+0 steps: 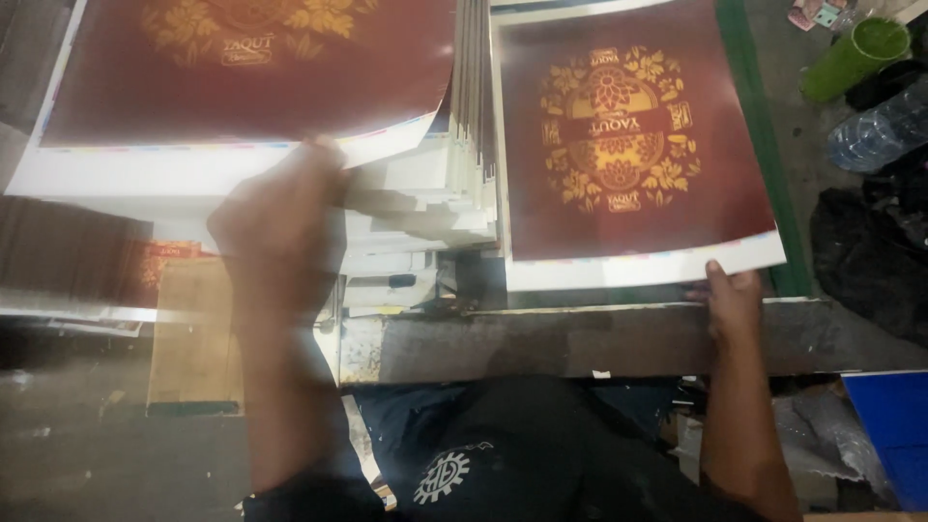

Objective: Sorting and stacking printed sheets on a workbench in a print shop.

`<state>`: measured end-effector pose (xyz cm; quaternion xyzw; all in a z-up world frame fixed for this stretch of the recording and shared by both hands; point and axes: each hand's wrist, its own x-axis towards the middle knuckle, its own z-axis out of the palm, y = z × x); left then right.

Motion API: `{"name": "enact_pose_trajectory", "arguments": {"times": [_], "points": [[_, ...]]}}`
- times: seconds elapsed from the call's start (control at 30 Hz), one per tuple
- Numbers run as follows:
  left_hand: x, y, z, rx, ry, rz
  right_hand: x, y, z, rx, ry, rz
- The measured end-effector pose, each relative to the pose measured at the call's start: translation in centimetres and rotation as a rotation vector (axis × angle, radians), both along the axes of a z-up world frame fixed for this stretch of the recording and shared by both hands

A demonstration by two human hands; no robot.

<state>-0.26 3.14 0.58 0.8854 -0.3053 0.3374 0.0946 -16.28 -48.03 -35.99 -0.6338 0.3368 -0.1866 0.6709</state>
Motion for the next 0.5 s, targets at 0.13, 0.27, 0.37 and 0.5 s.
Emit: {"name": "enact_pose_trajectory", "arguments": {"times": [0.13, 0.27, 0.37, 0.5], "points": [[-0.3, -0.4, 0.5, -0.018, -0.035, -0.02, 3.9, -0.7, 1.1, 0.036, -0.156, 0.087], [-0.4, -0.4, 0.8, -0.047, -0.041, -0.052, 5.5, -1.1, 1.6, 0.164, -0.002, -0.019], [0.4, -0.2, 0.3, -0.057, -0.104, -0.046, 4.6, -1.1, 0.4, 0.189, 0.13, -0.083], [1.9, -0.9, 0.1, -0.057, -0.353, -0.04, 2.5, 1.8, 0.7, 0.165, 0.103, -0.012]]}}
